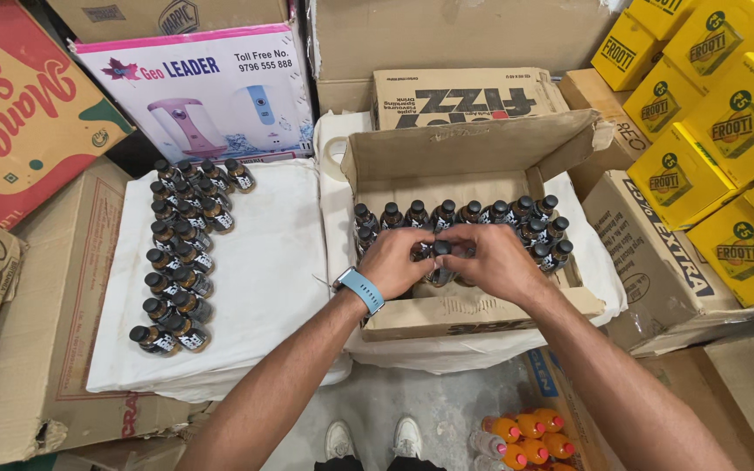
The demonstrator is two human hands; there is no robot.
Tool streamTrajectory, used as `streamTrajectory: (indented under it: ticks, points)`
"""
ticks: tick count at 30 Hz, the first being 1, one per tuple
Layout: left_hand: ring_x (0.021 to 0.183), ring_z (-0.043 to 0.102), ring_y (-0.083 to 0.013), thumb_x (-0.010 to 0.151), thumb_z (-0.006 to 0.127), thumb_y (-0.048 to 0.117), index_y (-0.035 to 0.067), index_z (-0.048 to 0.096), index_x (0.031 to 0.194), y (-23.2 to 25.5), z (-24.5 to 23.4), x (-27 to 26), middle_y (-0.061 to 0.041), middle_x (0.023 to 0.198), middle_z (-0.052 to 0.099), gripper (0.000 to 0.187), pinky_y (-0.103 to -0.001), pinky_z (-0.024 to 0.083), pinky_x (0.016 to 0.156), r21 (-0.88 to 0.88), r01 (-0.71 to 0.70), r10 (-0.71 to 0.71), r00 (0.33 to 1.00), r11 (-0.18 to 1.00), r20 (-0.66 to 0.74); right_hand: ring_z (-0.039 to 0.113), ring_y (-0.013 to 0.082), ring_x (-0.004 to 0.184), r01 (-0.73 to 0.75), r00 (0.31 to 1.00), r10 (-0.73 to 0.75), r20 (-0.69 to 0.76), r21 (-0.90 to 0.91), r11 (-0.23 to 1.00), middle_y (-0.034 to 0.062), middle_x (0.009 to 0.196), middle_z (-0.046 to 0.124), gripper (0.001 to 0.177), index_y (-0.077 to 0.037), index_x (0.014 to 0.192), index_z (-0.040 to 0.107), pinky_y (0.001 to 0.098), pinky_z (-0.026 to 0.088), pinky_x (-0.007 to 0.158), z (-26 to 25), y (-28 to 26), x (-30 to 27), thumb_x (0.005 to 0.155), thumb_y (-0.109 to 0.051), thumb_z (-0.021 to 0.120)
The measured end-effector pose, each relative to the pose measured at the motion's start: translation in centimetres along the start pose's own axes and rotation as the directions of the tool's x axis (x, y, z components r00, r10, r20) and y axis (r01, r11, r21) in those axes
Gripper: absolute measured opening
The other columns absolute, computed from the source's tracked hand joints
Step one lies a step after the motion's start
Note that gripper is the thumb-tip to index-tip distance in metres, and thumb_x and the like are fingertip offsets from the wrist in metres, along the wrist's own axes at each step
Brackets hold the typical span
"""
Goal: The person repeatedly picks up small dark bottles from a white cloth and places them into a cardboard box, arranging them in neat rows. The person continues this process throughout the clip, filling the box with the bottles.
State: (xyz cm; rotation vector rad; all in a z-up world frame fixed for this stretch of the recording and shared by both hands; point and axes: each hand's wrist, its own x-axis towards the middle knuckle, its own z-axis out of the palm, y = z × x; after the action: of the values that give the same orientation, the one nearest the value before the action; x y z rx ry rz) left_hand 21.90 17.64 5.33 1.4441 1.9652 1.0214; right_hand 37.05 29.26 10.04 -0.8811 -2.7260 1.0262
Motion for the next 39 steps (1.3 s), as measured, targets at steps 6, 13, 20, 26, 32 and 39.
streamTrajectory:
  ticks: [6, 13, 20, 26, 32, 39]
  points:
    - [0.12, 0.065, -0.0408, 0.088, 0.07, 0.009, -0.001, 0.068, 0.123, -1.8, 1.5, -0.2, -0.021, 0.126, 0.068, 0.036, -0.048, 0.057, 0.1, 0.167, -0.057, 0.046, 0.997, 0.984, 0.066, 0.075, 0.0325, 0.101, 0.015, 0.998, -0.014, 0.058, -0.016, 1.0, 0.0054, 0.09, 0.082, 0.043, -0.025, 0.118, 0.077, 0.0485, 0.056, 0.091, 2.8, 2.9, 0.6, 0.074, -0.028, 0.079]
    - [0.125, 0.061, -0.0363, 0.093, 0.059, 0.0, 0.001, 0.065, 0.126, -3.1, 1.6, -0.8, -0.016, 0.127, 0.066, 0.033, -0.047, 0.052, 0.106, 0.244, 0.03, -0.051, 0.996, 0.969, 0.077, 0.075, 0.0274, 0.105, -0.033, 0.986, 0.04, 0.163, -0.05, 0.998, 0.0042, 0.094, 0.082, 0.04, -0.03, 0.117, 0.076, 0.0455, 0.057, 0.092, 6.7, 6.2, 2.4, 0.077, -0.031, 0.078]
    - [0.112, 0.066, -0.037, 0.088, 0.063, 0.009, 0.014, 0.073, 0.117, -5.7, 3.2, -0.9, -0.007, 0.119, 0.071, 0.031, -0.049, 0.055, 0.096, 0.33, 0.017, -0.029, 0.999, 0.944, 0.033, 0.075, 0.0304, 0.104, 0.028, 0.983, -0.018, 0.182, -0.053, 0.998, 0.0081, 0.096, 0.081, 0.042, -0.022, 0.118, 0.075, 0.0469, 0.057, 0.092, 8.6, 7.9, 3.1, 0.077, -0.022, 0.079]
    - [0.111, 0.066, -0.0359, 0.087, 0.064, 0.015, 0.02, 0.074, 0.114, -6.3, 3.6, -0.9, -0.003, 0.118, 0.072, 0.029, -0.048, 0.055, 0.095, 0.334, 0.027, -0.03, 1.0, 0.942, 0.004, 0.076, 0.0298, 0.104, 0.011, 0.979, -0.008, 0.204, -0.015, 1.0, 0.0106, 0.101, 0.081, 0.042, -0.02, 0.118, 0.075, 0.0467, 0.058, 0.092, 7.6, 7.3, 2.7, 0.076, -0.021, 0.079]
    - [0.115, 0.065, -0.0365, 0.087, 0.065, 0.016, 0.02, 0.074, 0.117, -6.7, 3.6, -1.2, -0.004, 0.12, 0.072, 0.032, -0.047, 0.053, 0.099, 0.306, 0.037, -0.036, 0.999, 0.951, -0.009, 0.075, 0.0308, 0.107, -0.018, 0.97, 0.002, 0.244, 0.06, 0.998, 0.0153, 0.11, 0.079, 0.037, -0.016, 0.119, 0.076, 0.0457, 0.058, 0.094, 5.6, 5.7, 2.0, 0.082, -0.021, 0.075]
    - [0.12, 0.065, -0.0357, 0.086, 0.065, 0.012, 0.015, 0.073, 0.12, -7.1, 3.5, -1.3, -0.009, 0.124, 0.072, 0.034, -0.044, 0.053, 0.101, 0.18, 0.021, -0.019, 1.0, 0.983, -0.012, 0.074, 0.0333, 0.108, -0.04, 0.968, 0.024, 0.251, 0.058, 0.997, 0.0119, 0.109, 0.08, 0.031, -0.017, 0.117, 0.078, 0.0469, 0.057, 0.094, 5.1, 5.4, 1.9, 0.088, -0.022, 0.068]
